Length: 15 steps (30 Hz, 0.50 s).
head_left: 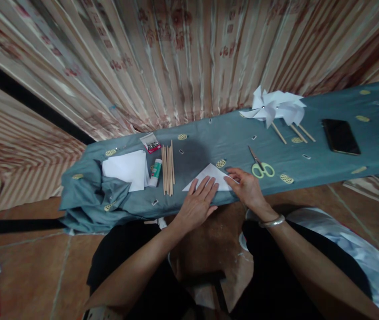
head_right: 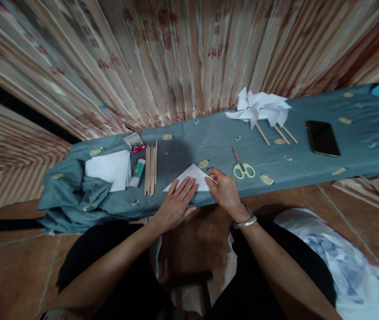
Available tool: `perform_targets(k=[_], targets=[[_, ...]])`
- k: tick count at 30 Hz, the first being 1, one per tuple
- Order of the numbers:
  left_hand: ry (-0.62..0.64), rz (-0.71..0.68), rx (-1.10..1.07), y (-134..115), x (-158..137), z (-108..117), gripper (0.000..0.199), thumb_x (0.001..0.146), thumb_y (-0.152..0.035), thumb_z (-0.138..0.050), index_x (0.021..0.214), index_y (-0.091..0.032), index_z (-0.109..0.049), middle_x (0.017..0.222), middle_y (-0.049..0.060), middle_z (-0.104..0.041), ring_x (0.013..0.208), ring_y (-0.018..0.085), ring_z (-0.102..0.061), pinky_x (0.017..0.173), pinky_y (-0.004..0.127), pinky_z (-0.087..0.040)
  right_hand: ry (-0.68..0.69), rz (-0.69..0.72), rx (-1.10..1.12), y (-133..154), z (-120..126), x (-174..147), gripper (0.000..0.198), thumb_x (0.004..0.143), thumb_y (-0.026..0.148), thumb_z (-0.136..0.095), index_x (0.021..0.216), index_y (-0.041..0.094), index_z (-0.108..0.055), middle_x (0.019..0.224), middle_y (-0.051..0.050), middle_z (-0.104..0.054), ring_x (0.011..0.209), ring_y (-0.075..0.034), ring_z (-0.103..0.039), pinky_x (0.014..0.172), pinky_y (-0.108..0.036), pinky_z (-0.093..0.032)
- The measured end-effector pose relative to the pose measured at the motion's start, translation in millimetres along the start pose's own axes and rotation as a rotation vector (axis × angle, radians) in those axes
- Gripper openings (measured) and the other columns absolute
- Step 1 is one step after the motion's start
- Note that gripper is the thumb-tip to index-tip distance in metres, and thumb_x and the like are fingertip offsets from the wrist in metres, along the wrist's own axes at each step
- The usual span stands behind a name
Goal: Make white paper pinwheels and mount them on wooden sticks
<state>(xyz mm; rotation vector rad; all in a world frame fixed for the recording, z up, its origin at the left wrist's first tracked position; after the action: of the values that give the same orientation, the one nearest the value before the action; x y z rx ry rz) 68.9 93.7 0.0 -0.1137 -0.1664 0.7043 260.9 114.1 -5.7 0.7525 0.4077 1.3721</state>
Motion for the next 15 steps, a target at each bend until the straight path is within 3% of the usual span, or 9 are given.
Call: perform_targets(k=[15], targets=[[0.043,0.016,0.01,1.8,2.6,-3.7,0.065,0.092,-0.043,-0.05,0.146,-0.011,-0.031,0.155,0.013,-0.033,0.146,0.028,-0.024,0.119,0.052,-0.015,0.018,-0.034,-0.071,4.8,2.3,2.8,0.029,0.08,0.031,-0.062,0.105,0.018,-0.069,0.083,-0.009,-0.076,0.075,-0.026,-0.072,0.072,-0.038,-0.055]])
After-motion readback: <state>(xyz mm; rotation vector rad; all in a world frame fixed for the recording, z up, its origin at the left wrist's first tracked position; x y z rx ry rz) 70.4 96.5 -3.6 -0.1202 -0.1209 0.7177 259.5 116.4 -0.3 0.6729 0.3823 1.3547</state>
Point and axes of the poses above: each hand's wrist, its own x-axis towards the middle knuckle, its own z-axis out of the back of the hand, y = z × x, the point moved 2 cm from there along x, towards the middle knuckle
